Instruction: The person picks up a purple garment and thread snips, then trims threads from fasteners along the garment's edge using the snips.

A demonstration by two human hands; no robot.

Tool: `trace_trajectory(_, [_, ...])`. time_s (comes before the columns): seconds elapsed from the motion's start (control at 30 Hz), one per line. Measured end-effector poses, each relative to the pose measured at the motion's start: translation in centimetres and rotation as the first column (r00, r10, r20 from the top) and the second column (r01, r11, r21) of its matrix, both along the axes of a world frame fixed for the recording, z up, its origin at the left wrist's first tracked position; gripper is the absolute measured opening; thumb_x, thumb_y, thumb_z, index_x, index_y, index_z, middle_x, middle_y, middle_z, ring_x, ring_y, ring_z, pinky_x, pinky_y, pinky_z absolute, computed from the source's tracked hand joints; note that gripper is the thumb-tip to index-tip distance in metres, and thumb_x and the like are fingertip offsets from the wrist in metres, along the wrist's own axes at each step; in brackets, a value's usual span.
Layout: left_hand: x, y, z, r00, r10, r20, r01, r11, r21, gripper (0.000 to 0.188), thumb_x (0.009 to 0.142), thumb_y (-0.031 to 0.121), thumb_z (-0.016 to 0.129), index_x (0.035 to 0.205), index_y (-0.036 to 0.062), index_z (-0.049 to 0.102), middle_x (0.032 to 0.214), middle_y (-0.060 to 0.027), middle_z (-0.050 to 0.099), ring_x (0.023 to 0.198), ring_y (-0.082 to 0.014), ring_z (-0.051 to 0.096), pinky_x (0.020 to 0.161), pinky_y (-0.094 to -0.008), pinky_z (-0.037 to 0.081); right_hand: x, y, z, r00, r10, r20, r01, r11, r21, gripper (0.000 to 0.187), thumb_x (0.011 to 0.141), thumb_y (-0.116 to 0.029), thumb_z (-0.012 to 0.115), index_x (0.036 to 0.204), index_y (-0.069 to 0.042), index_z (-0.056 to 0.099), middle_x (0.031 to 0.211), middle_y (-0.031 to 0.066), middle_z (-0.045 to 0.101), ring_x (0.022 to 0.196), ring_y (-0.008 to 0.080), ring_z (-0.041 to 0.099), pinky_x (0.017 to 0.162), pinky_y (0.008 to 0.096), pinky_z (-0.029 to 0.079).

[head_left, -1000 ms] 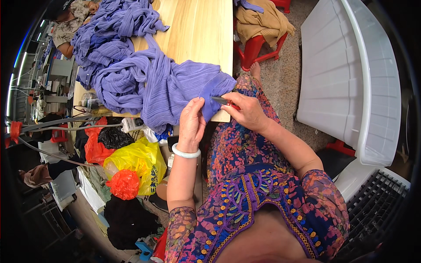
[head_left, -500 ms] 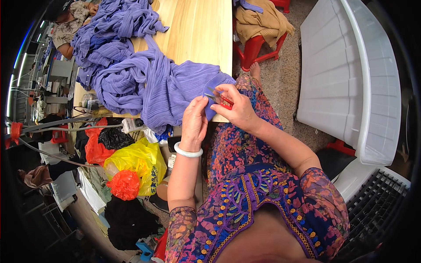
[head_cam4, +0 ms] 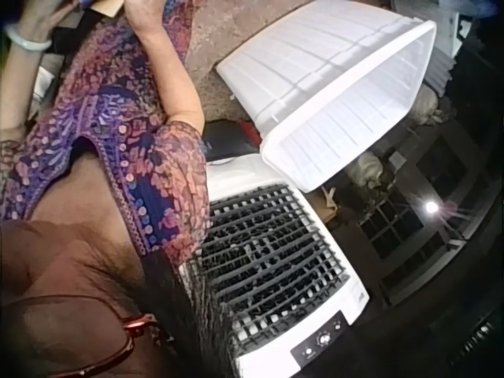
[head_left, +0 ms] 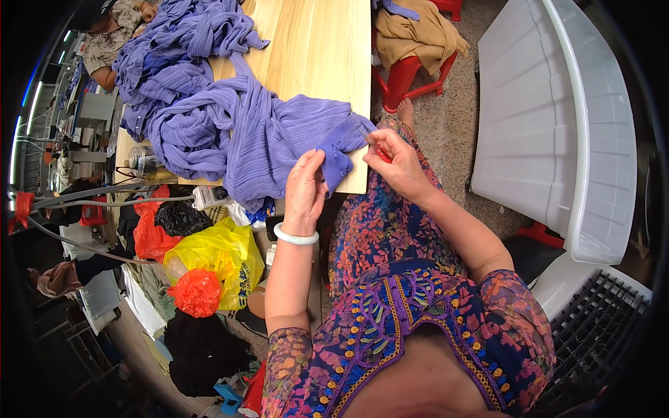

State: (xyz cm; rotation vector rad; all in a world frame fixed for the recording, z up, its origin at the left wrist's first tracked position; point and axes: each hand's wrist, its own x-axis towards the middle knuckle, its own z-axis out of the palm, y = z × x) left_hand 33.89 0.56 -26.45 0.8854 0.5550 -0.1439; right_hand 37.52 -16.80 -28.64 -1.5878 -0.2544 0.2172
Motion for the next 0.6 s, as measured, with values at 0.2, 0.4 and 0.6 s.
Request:
trace_trajectory(0.2, [0.2, -0.6, 0.7, 0.999, 0.049, -0.017, -0.049, 0.998, -0.035, 0.009, 0.085, 0.011, 0.053, 0.092, 0.0053, 0.055, 0.076, -0.0008, 0.059, 0.065, -0.0074, 0.058, 0.056, -0.0189, 0.05, 0.1, -0.1, 0.4, 0.999, 0.003, 0.037, 0.0, 0.996, -0.095, 0.024, 0.077, -0.01, 0.062, 0.095, -0.001, 0.049, 0.075, 0.0048, 0.056, 0.07, 0.0073, 0.053, 0.063, 0.0227, 0.043])
trace_trajectory(0.4, [-0.1, -1.1, 0.8, 0.996, -0.078, -0.035, 0.082, 0.99, 0.115, 0.016, 0.085, 0.015, 0.055, 0.097, 0.0051, 0.055, 0.071, 0.0031, 0.053, 0.052, -0.0004, 0.042, 0.042, -0.0147, 0.03, 0.7, 2.3, 1.9, 0.987, 0.151, 0.054, -0.142, 0.979, -0.146, 0.032, 0.074, -0.013, 0.064, 0.1, -0.003, 0.048, 0.066, 0.0039, 0.052, 0.061, 0.0098, 0.05, 0.056, 0.0257, 0.042])
trace_trajectory(0.6, [-1.7, -1.5, 0.9, 0.984, -0.132, 0.118, 0.057, 0.867, 0.495, 0.016, 0.087, 0.014, 0.052, 0.099, 0.0042, 0.056, 0.073, 0.0054, 0.051, 0.062, -0.002, 0.043, 0.056, -0.0156, 0.035, 1.2, 2.7, 2.5, 0.988, 0.144, -0.055, -0.144, 0.99, 0.008, 0.03, 0.074, -0.009, 0.064, 0.098, -0.001, 0.048, 0.067, -0.0015, 0.046, 0.062, 0.0043, 0.042, 0.055, 0.021, 0.038])
